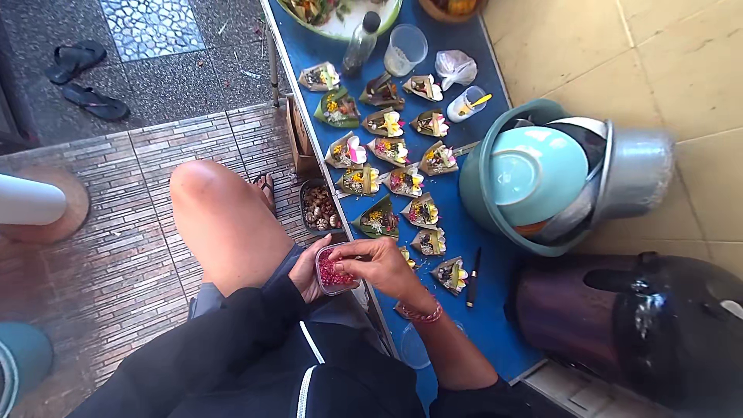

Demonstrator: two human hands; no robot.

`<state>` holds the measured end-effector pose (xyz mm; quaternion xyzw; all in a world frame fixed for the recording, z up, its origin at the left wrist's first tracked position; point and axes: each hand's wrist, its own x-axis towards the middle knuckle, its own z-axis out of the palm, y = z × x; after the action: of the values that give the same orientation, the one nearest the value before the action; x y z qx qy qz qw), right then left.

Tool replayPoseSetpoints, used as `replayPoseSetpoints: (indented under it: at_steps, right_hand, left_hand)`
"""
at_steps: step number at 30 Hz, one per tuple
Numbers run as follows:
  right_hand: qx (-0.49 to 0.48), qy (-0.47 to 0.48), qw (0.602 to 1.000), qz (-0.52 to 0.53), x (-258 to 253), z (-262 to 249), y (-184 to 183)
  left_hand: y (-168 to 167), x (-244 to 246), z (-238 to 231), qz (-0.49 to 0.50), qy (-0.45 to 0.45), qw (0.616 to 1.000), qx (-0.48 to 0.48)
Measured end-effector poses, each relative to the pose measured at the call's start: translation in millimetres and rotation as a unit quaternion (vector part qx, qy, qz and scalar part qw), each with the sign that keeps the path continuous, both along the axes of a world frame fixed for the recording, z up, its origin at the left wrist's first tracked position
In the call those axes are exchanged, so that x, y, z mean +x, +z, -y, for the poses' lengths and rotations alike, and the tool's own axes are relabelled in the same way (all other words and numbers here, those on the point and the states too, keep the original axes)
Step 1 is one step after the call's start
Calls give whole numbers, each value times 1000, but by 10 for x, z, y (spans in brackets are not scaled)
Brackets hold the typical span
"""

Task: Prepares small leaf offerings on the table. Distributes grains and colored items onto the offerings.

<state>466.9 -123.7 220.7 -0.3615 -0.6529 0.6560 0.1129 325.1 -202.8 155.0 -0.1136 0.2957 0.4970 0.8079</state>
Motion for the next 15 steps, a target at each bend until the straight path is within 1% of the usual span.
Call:
replayPoseSetpoints:
  at_steps: [1,2,3,4,7,9,11,13,15]
  right_hand:
    - [-65,-16,998,-22,39,-82,3]
    - [-108,-30,993,-45,95,-170,-5]
    - [-120,-43,990,-57,158,-261,-6]
    - [-107,-58,991,-53,225,-359,10]
    - [-22,-144,989,-4,426,-780,32]
    - [42,-215,976,4,581,-1221,-108]
    - [107,-273,955,48,719,-1656,-282]
    - [171,-304,925,148,797,-2022,-467]
    - [230,-288,888,275,803,-2241,-582]
  left_hand:
    - [3,-5,-3,1,-6,1000,0]
    - [6,-8,-5,2,-10,1000,-2]
    - [15,-10,-8,2,-13,1000,-8]
    - [23,-11,-10,4,-14,1000,-13]
    - [54,-10,-12,13,-13,1000,-15]
    - [56,-11,-14,12,-13,1000,-15]
    - [65,-13,-27,6,-14,1000,-22]
    - [51,-11,-32,11,-14,1000,-19]
    - [38,-12,-33,14,-14,1000,-16]
